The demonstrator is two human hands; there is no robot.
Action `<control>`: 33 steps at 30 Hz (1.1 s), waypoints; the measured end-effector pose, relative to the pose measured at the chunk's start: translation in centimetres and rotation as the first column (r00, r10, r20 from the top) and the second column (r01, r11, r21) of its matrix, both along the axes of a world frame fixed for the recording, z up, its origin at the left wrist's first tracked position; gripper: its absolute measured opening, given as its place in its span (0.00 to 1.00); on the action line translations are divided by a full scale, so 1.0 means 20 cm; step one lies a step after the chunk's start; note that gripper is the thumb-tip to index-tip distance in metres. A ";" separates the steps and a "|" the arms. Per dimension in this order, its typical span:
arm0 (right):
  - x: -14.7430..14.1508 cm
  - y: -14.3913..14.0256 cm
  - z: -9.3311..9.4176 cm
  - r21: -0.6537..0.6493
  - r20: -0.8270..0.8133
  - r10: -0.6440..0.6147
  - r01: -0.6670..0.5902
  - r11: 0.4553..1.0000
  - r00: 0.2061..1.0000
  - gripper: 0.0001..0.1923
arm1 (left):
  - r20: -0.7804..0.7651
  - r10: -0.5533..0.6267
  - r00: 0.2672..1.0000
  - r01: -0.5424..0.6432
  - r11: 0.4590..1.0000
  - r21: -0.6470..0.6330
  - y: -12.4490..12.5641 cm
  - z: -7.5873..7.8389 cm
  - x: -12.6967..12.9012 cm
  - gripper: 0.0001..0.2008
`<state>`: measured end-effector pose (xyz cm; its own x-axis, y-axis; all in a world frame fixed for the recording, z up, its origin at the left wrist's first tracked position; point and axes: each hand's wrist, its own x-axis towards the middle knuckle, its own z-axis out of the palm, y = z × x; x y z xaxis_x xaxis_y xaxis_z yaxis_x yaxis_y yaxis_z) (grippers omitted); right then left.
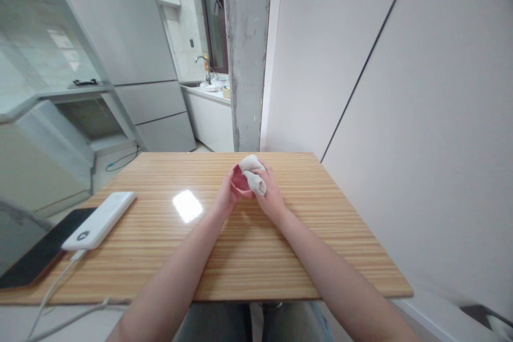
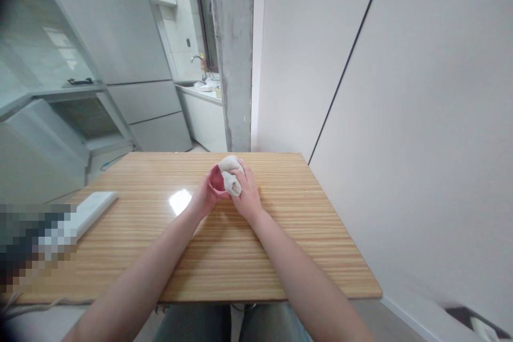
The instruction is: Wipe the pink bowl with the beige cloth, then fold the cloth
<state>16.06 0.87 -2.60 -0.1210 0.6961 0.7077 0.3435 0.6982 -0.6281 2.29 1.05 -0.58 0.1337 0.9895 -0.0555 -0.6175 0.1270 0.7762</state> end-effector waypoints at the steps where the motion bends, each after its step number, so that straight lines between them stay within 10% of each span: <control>1: 0.02 0.00 0.01 0.010 -0.008 0.010 -0.009 1.000 1.000 0.15 | -0.003 -0.052 0.999 0.052 0.999 -0.004 -0.01 0.00 0.00 0.19; 4: 0.06 0.01 0.03 0.019 -0.011 0.043 -0.043 0.999 0.999 0.13 | -0.034 -0.159 0.987 0.158 0.987 -0.023 -0.01 -0.01 0.01 0.20; 13: -0.02 -0.01 0.00 0.005 0.060 0.086 -0.087 0.996 0.994 0.21 | 0.048 0.058 0.997 -0.059 0.998 0.025 0.04 -0.02 -0.03 0.20; 20: 0.09 0.04 0.01 -0.016 -0.093 0.059 -0.060 0.998 0.994 0.14 | -0.086 -0.207 0.975 0.203 0.978 -0.052 -0.04 0.02 0.00 0.23; 28: 0.00 0.01 0.00 -0.023 0.123 0.124 -0.122 0.992 0.985 0.22 | 0.000 0.094 0.996 -0.094 0.992 0.080 0.04 0.00 -0.02 0.19; 33: 0.01 0.02 -0.01 -0.001 0.080 0.088 -0.089 0.996 0.993 0.21 | -0.052 -0.039 0.998 0.037 0.999 -0.033 0.03 0.01 -0.05 0.19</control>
<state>16.26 1.24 -2.78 -0.2384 0.6786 0.6947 0.3294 0.7295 -0.5995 1.31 1.63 -0.45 0.1675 0.9813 -0.0947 -0.5705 0.1748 0.8025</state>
